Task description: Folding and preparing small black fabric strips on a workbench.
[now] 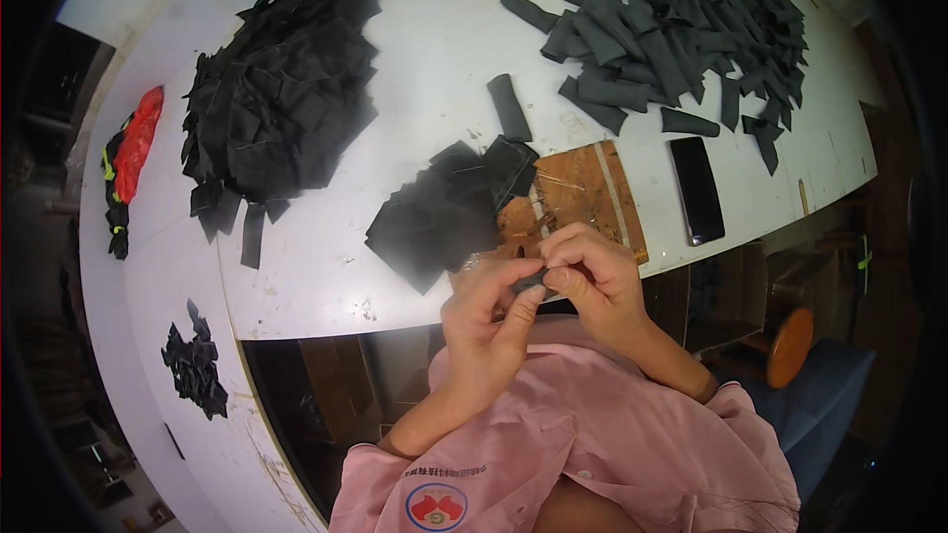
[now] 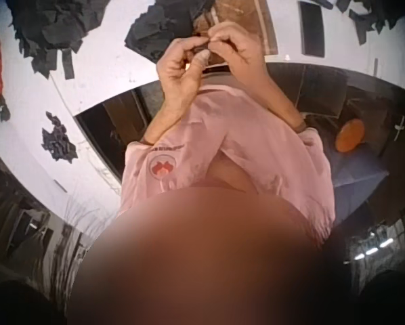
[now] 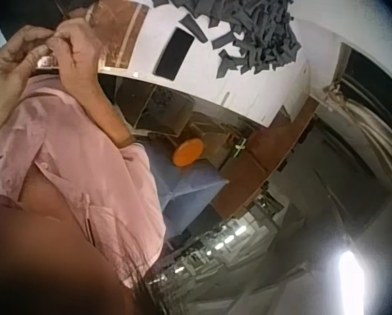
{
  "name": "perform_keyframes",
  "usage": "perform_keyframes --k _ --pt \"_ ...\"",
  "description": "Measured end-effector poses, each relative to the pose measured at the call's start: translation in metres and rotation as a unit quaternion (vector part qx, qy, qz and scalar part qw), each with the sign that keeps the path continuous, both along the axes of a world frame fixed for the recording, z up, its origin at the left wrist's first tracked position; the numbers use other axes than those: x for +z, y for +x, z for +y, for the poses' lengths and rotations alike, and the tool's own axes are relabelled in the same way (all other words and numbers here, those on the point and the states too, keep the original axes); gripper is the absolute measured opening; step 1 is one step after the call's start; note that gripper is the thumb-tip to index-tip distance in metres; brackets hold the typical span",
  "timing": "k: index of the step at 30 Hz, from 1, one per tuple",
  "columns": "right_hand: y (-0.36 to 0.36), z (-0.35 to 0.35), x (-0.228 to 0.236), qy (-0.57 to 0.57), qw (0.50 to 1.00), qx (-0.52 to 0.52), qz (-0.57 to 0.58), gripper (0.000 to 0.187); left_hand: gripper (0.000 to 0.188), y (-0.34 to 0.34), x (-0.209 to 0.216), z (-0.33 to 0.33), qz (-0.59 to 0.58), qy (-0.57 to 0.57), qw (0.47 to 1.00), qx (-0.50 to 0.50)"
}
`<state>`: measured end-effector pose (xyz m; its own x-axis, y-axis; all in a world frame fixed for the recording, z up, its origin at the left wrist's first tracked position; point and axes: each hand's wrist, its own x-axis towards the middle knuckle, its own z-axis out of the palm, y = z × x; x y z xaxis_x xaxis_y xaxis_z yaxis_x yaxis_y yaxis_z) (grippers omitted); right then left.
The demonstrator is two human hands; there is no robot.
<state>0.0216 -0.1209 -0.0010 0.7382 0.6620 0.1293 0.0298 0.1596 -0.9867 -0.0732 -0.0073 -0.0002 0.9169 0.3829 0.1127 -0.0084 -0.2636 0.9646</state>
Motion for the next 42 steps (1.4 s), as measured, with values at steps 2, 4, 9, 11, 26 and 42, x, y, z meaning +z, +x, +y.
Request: perform_keyframes --k 2,4,9,11,26,42 --pt "0.001 0.001 0.012 -0.027 0.982 -0.067 -0.175 0.006 0.013 0.009 0.015 -0.007 -0.055 -0.036 0.998 0.026" --pt "0.005 0.005 0.024 -0.039 0.971 -0.092 -0.216 0.007 0.014 0.013 0.026 -0.009 -0.021 -0.228 0.972 0.058" --pt "0.022 0.007 0.060 -0.048 0.981 -0.035 -0.187 0.011 0.010 0.028 0.055 0.014 -0.046 -0.534 0.843 -0.051" --pt "0.032 0.010 0.072 -0.033 0.982 0.004 -0.185 0.014 0.013 0.036 0.063 0.019 -0.085 -0.660 0.728 -0.166" --pt "0.062 0.015 -0.026 -0.066 0.968 0.150 0.190 0.019 0.036 0.050 0.003 0.023 0.017 -0.118 0.993 0.026" --pt "0.046 0.005 -0.006 -0.186 0.866 -0.017 -0.464 0.024 0.013 0.040 -0.017 0.020 -0.156 -0.277 0.948 0.015"
